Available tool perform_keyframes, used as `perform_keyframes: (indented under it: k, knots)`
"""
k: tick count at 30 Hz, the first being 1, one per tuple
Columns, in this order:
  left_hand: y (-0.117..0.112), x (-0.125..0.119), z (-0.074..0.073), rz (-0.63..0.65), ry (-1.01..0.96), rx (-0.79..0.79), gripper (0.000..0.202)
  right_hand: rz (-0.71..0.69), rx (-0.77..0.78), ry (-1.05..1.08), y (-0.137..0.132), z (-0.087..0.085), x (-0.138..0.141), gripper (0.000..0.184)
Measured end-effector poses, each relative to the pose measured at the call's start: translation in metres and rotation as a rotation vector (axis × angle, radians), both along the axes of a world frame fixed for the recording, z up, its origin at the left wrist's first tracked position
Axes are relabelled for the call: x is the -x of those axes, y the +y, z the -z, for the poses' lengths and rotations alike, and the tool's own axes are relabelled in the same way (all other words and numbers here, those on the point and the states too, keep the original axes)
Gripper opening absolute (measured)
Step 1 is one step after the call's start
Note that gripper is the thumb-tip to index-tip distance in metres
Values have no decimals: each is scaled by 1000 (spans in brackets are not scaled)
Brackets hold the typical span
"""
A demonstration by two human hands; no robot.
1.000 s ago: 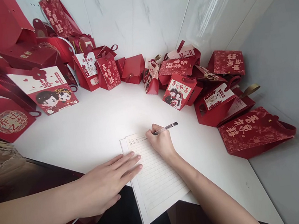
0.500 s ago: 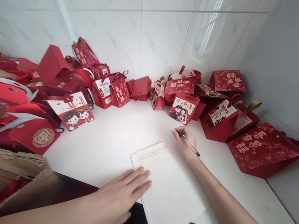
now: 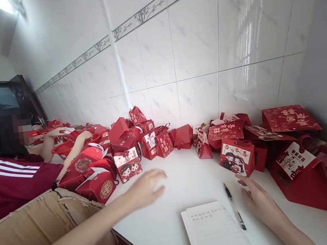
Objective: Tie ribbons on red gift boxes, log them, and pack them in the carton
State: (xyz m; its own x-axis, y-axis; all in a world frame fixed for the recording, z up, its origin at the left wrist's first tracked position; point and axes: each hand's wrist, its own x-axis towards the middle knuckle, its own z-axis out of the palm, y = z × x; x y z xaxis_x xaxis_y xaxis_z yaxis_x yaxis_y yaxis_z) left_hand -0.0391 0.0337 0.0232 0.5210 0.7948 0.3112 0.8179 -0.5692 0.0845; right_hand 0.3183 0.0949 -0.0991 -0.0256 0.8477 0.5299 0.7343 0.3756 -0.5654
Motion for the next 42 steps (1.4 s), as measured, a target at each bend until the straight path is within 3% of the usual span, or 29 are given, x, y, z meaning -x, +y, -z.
perform_keyframes:
  k: [3, 5, 9, 13, 20, 24, 27, 31, 35, 37, 40, 42]
  knots:
    - [25, 55, -17, -450, -204, -159, 27, -17, -23, -21, 1, -2, 3, 27]
    - [34, 91, -20, -616, -262, -215, 32, -42, -33, -24, 2, -3, 6, 24]
    - [44, 137, -17, -728, -302, -188, 39, -95, -27, -9, 0, -2, 14, 22]
    - [52, 147, -18, -808, -362, -135, 33, -123, 17, -12, -4, -2, 18, 24]
    - [40, 128, -41, -735, -354, -132, 12, -163, 42, -37, -10, -7, 18, 26]
    - [9, 99, -52, -639, -309, -224, 12, -175, 15, -33, -14, -12, 23, 26]
    - [-23, 69, -56, -538, -185, -192, 14, -230, -42, -27, -26, -23, 37, 25]
    - [-58, 30, -59, -474, -217, 88, 4, -414, -87, -30, -63, -48, 77, 23]
    - [-68, 6, -64, -402, -566, 524, 3, -638, 32, -43, -105, -72, 128, 22]
    - [-68, -2, -66, -368, -754, 709, 4, -687, 104, -28, -122, -81, 150, 42]
    - [-69, -13, -65, -255, -973, 854, 5, -692, 202, 76, -134, -94, 173, 72]
    - [-71, -19, -62, -181, -1017, 840, 10, -683, 200, 185, -132, -100, 182, 63]
